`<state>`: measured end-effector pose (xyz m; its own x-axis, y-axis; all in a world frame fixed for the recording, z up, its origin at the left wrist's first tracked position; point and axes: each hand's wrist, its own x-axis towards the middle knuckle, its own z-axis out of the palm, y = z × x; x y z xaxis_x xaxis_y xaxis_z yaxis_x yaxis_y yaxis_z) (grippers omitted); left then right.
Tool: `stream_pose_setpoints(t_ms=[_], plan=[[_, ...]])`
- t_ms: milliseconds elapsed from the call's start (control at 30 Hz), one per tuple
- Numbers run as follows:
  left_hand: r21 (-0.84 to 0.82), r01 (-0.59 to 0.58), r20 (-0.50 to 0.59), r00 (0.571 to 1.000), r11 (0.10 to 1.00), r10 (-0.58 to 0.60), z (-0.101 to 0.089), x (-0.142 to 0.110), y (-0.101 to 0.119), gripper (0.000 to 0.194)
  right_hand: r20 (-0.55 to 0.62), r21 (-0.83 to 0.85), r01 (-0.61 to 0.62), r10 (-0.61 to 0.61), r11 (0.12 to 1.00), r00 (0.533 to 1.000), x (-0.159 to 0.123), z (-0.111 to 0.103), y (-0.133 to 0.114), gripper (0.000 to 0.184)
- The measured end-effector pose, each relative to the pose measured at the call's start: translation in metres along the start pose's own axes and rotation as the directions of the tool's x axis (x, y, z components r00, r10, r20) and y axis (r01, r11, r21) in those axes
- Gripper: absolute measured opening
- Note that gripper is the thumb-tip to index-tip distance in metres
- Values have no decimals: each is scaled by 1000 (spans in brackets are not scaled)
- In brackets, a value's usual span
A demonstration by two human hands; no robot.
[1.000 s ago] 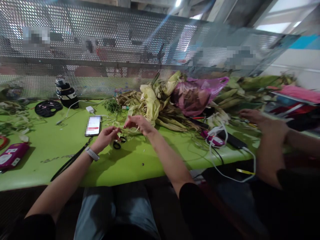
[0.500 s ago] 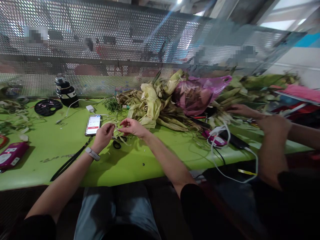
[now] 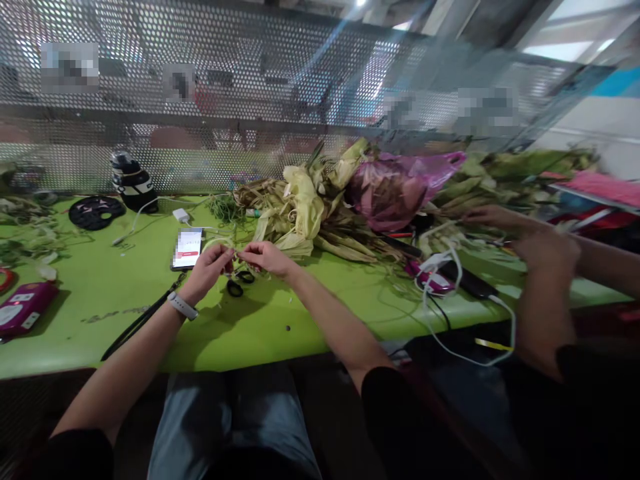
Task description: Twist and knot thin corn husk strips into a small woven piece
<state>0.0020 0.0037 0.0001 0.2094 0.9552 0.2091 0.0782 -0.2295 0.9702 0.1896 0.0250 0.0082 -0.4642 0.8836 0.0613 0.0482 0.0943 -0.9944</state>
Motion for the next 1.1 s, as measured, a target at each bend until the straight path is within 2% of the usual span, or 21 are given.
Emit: stream_pose_setpoints(t_ms=[67, 133, 200, 300, 367, 433, 467, 533, 567, 600, 700, 800, 867, 967, 1033, 1100], plan=[[-241, 86, 23, 996, 967, -83, 0, 1, 0, 24, -11, -1, 0, 0, 1000, 1000, 1, -1, 1, 41], [-432, 129, 17, 991, 893, -135, 1, 3, -1, 19, 6, 0, -12, 12, 1000, 1000, 1, 1, 3, 41], [-538, 154, 9, 984, 829, -177, 1, 4, -4, 14, 21, 2, -32, 32, 999, 999, 3, 3, 7, 39], [-601, 188, 16, 974, 777, -224, 2, 5, -6, 10, -4, -2, -39, 39, 999, 999, 6, 8, 14, 34], [-617, 194, 18, 972, 763, -232, 3, 5, -6, 11, -42, -40, -33, 31, 999, 999, 6, 12, 17, 31], [-621, 162, -16, 976, 767, -219, 3, 5, -7, 13, -149, -155, -6, -17, 988, 989, 3, 16, 14, 30], [-618, 132, -48, 978, 775, -205, 4, 6, -8, 14, -214, -243, 14, -67, 970, 974, 0, 19, 12, 30], [-603, 69, -112, 979, 795, -170, 4, 6, -8, 15, -325, -454, 81, -250, 887, 912, -8, 27, 6, 29], [-592, 48, -133, 979, 804, -156, 4, 5, -9, 16, -288, -534, 114, -307, 838, 907, -12, 32, 3, 26], [-581, 42, -138, 979, 813, -148, 4, 5, -8, 18, -217, -583, 132, -310, 802, 926, -16, 37, 0, 26], [-535, 100, -95, 980, 839, -177, 6, 1, -6, 25, -52, -646, 107, -184, 756, 982, -20, 50, 1, 30], [-505, 158, -82, 970, 848, -230, 7, -1, -3, 30, -57, -712, 49, -128, 701, 990, -16, 57, 10, 34], [-496, 165, -81, 969, 852, -235, 7, -1, -4, 30, -47, -707, 59, -130, 705, 990, -13, 55, 16, 25], [-422, 122, -94, 980, 899, -177, 3, 2, -6, 29, 29, -690, 152, -183, 708, 983, -12, 48, 17, 11], [-356, 111, -99, 983, 928, -156, -1, 4, -8, 29, 42, -723, 222, -280, 654, 959, -13, 42, 12, 7], [-330, 153, -70, 980, 932, -185, -4, 6, -8, 32, 16, -761, 252, -371, 598, 929, -15, 36, 7, 10]])
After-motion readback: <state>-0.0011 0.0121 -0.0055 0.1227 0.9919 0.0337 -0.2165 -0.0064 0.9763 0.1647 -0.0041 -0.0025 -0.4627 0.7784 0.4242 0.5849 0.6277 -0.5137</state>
